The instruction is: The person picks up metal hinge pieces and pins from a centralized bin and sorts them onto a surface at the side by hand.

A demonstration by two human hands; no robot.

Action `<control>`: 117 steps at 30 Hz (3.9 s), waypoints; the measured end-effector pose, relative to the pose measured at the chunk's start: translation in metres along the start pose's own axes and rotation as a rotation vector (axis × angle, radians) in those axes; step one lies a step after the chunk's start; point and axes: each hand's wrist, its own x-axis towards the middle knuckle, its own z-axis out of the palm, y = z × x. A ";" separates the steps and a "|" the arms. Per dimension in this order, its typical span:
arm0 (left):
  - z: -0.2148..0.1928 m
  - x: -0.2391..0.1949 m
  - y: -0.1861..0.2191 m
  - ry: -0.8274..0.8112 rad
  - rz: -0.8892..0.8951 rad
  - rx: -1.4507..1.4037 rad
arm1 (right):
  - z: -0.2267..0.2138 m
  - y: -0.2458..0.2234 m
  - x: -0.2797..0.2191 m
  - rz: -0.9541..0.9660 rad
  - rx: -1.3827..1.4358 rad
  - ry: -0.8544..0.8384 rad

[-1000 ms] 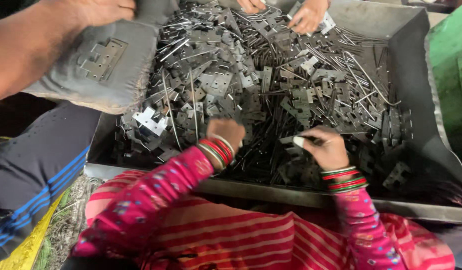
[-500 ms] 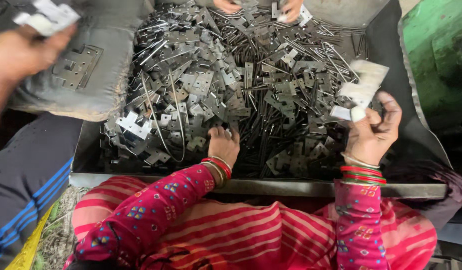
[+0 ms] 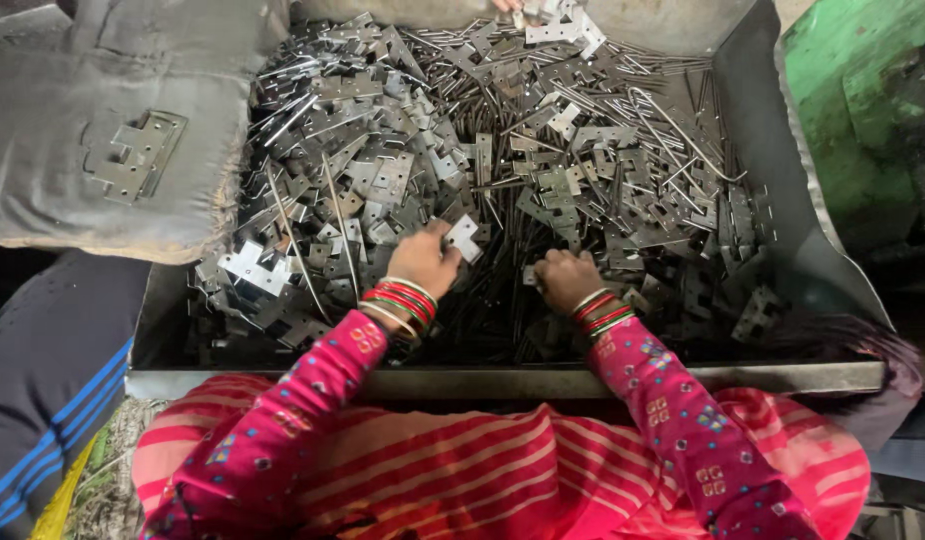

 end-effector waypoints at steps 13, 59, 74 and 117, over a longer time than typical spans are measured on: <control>-0.022 0.009 0.033 -0.227 -0.399 -1.235 | -0.083 0.012 -0.020 0.951 2.050 0.177; -0.010 0.007 0.018 -0.008 0.581 0.954 | -0.125 0.027 -0.052 0.179 2.389 0.616; -0.042 0.028 0.039 0.010 0.358 0.432 | -0.044 -0.016 0.017 -0.068 0.291 0.168; -0.245 0.065 -0.203 0.834 -0.303 1.038 | -0.064 0.012 -0.022 0.885 -0.080 -0.580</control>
